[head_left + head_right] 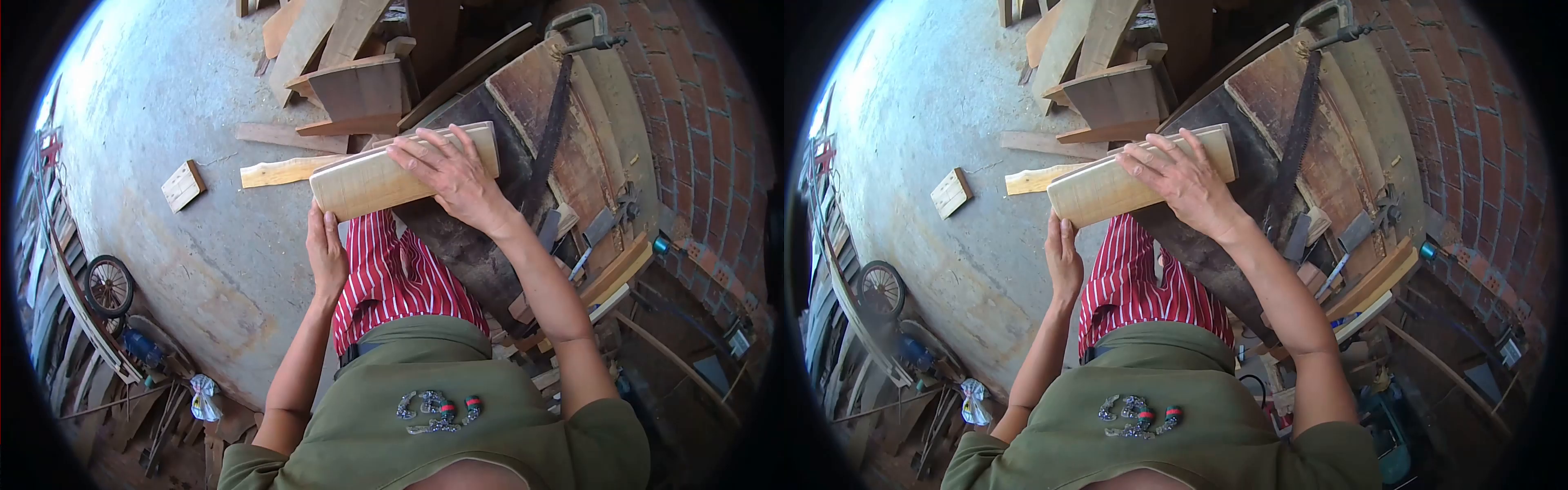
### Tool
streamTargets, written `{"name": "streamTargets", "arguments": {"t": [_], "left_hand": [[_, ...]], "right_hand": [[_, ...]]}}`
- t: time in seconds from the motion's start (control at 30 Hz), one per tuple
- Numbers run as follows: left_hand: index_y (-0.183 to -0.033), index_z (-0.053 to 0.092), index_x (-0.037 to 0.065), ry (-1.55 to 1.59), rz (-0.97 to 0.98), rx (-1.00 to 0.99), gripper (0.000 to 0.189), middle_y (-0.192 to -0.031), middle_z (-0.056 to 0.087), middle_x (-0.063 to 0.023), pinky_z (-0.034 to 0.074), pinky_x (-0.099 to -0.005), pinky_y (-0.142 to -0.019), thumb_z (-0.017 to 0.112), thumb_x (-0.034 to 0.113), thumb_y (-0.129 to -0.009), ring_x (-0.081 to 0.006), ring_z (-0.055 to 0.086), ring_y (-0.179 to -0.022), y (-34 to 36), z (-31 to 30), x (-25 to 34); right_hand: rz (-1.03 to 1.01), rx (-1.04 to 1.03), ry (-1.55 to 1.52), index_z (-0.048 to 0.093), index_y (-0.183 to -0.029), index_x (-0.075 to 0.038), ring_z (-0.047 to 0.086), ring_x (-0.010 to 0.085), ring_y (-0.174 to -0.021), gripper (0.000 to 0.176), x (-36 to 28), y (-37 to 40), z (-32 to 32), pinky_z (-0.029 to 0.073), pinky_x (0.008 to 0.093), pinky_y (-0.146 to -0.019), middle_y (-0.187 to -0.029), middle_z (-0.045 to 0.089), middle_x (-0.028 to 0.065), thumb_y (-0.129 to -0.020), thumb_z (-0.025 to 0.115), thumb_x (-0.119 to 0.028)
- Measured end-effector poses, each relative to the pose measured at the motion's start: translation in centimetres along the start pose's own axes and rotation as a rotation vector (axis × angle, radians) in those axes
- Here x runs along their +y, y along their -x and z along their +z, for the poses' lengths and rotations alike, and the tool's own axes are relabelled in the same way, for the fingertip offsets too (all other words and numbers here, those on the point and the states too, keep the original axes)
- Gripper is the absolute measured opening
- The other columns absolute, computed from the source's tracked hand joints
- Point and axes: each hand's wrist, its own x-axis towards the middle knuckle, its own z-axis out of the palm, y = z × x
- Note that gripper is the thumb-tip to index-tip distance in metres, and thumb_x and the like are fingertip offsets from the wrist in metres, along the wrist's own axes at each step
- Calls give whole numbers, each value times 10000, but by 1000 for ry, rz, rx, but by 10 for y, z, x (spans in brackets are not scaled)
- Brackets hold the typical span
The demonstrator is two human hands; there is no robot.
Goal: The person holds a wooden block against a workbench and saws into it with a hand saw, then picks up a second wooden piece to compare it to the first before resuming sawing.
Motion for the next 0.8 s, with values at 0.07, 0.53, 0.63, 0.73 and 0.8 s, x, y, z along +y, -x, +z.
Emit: {"name": "streamTargets", "arguments": {"t": [0.07,0.53,0.63,0.73,0.8], "left_hand": [[-1474,392,-19,41,4,-28,444,-1375,537,-232,450,-386,-1034,378,200,-1089,-294,557,-1247,0,0,6],[-1470,360,-47,161,-81,-143,491,-1389,499,-181,418,-385,-1123,401,258,-1087,-243,517,-1291,-5,-11,28],[-1464,365,-43,119,-86,-170,477,-1382,507,-174,425,-394,-1120,398,246,-1086,-241,521,-1285,-7,-12,35],[-1460,378,-28,60,-149,-153,463,-1371,518,-160,423,-403,-1122,403,240,-1083,-230,525,-1277,-13,-16,34],[-1459,383,-20,33,-158,-163,458,-1366,523,-154,424,-407,-1121,406,237,-1081,-225,527,-1273,-15,-19,35]], "right_hand": [[68,47,-30,411,-1498,-249,404,248,-1395,757,-8,7,-7,238,523,-1202,-1498,450,12,-816,689,-74],[855,993,-699,626,-1264,-41,612,279,-1034,293,-1,76,65,497,365,-885,-1128,590,135,-985,543,-68],[852,1094,-718,632,-1262,-56,619,276,-1011,324,0,73,77,506,360,-856,-1110,596,130,-946,573,-10],[840,1159,-756,640,-1253,-70,626,270,-986,374,1,73,83,513,353,-824,-1089,606,122,-902,595,52],[834,1191,-785,653,-1229,-77,635,259,-953,401,3,74,84,518,349,-782,-1059,617,111,-869,604,93]]}}
